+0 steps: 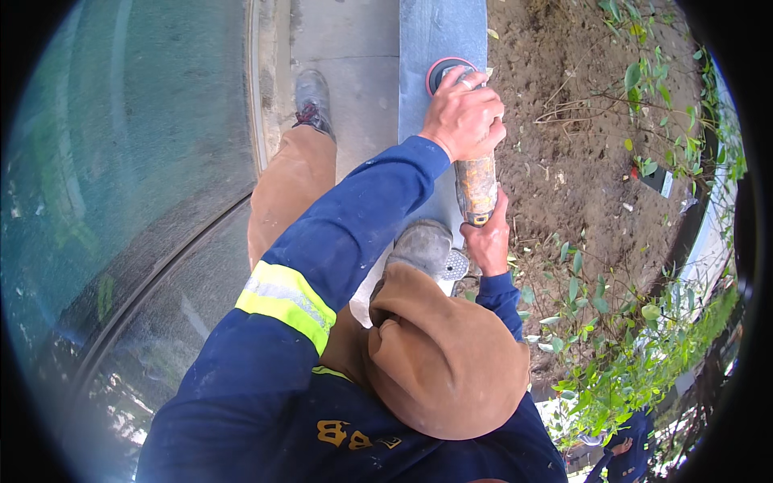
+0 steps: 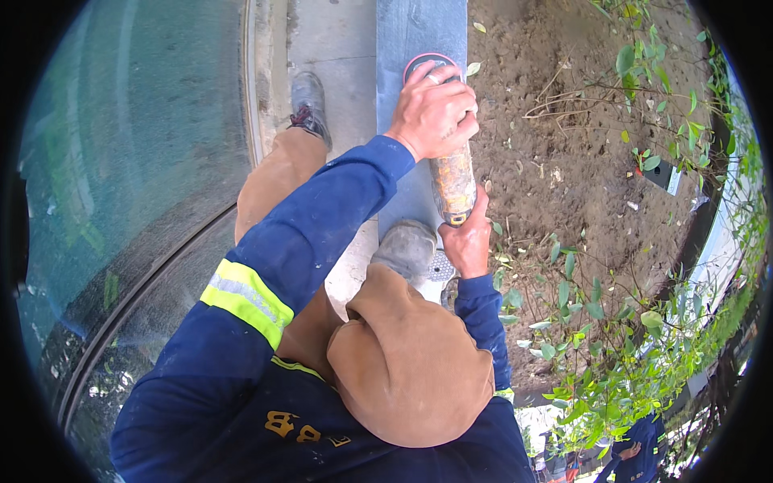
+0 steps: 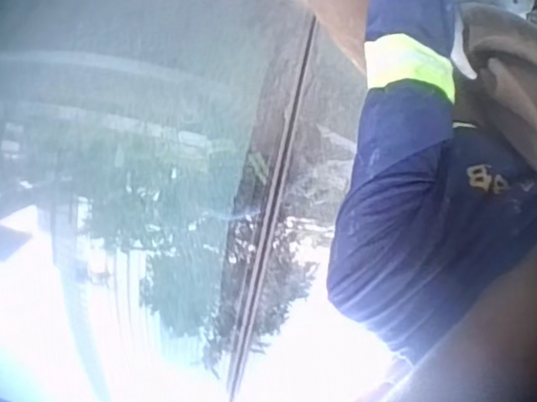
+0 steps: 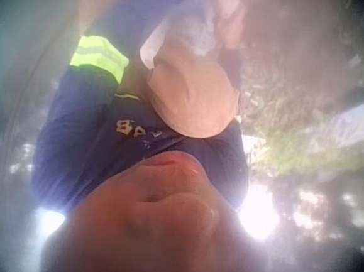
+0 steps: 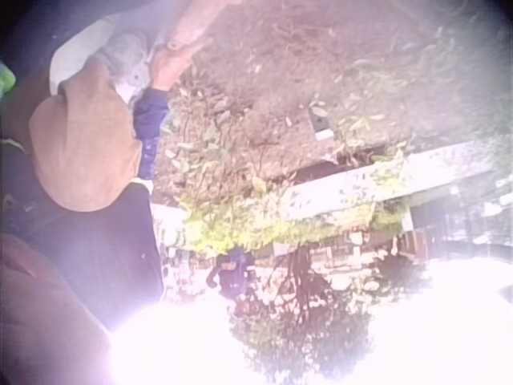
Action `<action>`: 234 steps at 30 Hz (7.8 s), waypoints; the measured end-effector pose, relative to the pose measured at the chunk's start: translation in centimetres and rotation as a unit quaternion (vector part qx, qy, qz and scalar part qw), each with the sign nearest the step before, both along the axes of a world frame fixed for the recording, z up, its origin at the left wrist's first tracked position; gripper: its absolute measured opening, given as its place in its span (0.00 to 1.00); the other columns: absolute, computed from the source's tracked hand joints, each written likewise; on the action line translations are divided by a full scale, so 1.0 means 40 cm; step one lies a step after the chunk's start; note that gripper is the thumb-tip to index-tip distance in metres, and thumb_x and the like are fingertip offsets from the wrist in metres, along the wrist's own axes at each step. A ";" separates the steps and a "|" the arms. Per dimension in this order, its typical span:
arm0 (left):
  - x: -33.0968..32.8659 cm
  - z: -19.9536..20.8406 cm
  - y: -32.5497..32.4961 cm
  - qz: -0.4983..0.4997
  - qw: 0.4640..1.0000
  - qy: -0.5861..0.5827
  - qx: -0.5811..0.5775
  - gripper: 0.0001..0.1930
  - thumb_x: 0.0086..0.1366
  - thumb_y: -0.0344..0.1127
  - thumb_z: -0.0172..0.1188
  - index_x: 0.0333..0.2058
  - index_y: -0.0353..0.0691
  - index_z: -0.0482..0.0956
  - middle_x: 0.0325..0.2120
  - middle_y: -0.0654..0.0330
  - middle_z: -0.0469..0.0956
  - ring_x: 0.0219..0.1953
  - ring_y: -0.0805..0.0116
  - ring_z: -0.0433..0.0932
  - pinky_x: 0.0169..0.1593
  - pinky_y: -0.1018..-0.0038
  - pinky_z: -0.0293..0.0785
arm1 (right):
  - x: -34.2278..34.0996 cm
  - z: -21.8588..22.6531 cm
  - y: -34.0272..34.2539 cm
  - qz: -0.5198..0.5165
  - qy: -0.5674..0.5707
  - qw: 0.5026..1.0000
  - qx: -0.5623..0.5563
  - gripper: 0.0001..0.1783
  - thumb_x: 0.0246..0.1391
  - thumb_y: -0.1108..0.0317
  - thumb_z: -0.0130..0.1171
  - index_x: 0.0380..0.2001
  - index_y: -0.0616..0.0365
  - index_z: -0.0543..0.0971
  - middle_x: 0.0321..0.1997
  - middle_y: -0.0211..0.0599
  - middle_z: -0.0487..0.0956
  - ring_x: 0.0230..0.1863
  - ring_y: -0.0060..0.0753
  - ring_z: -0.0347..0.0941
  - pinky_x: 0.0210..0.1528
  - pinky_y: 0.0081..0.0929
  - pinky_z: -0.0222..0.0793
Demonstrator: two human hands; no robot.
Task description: The person uses a handheld angle grinder to smooth a concrete curb edge. They hold the tool with both hands and move it along the curb surface, generating dust as they work.
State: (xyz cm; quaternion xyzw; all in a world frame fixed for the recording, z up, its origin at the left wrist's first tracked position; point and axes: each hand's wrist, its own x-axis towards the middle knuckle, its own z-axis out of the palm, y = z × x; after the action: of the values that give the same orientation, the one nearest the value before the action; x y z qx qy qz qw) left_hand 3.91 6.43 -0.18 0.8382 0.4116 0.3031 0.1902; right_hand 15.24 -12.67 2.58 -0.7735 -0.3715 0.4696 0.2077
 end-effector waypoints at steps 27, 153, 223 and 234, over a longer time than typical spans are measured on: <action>0.055 0.000 -0.011 -0.029 0.999 -0.030 -0.006 0.05 0.51 0.38 0.66 0.25 0.46 0.83 0.33 0.65 0.84 0.53 0.55 0.79 0.64 0.51 0.65 | 0.025 -0.011 -0.037 -0.010 -0.032 0.999 0.028 0.48 0.41 0.78 0.61 0.69 0.56 0.58 0.47 0.65 0.82 0.51 0.67 0.80 0.51 0.48 0.76; 0.077 -0.016 -0.127 -0.056 0.998 -0.033 -0.005 0.06 0.51 0.41 0.65 0.24 0.47 0.85 0.32 0.67 0.86 0.49 0.59 0.81 0.63 0.55 0.67 | 0.033 0.008 -0.160 -0.023 -0.025 0.999 0.007 0.49 0.42 0.78 0.63 0.70 0.54 0.57 0.48 0.65 0.81 0.50 0.65 0.81 0.52 0.48 0.76; 0.031 0.012 -0.248 0.003 0.998 -0.044 -0.052 0.04 0.49 0.36 0.66 0.25 0.45 0.83 0.34 0.66 0.83 0.49 0.59 0.80 0.64 0.52 0.66 | 0.052 0.025 -0.247 0.020 -0.007 0.998 -0.059 0.49 0.42 0.77 0.65 0.70 0.53 0.57 0.46 0.64 0.82 0.50 0.65 0.81 0.50 0.49 0.77; 0.029 0.012 -0.195 -0.004 0.998 -0.043 -0.037 0.04 0.48 0.35 0.66 0.25 0.45 0.83 0.33 0.66 0.84 0.49 0.59 0.80 0.64 0.53 0.66 | 0.028 0.021 -0.198 0.007 -0.006 1.000 -0.029 0.49 0.42 0.77 0.65 0.70 0.52 0.58 0.45 0.63 0.83 0.50 0.65 0.82 0.51 0.49 0.77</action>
State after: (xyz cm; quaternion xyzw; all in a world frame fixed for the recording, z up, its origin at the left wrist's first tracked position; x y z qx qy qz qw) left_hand 5.06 -1.37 0.29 0.8183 0.4109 0.3227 0.2397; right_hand 16.36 -20.58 3.40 -0.7792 -0.3647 0.4769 0.1799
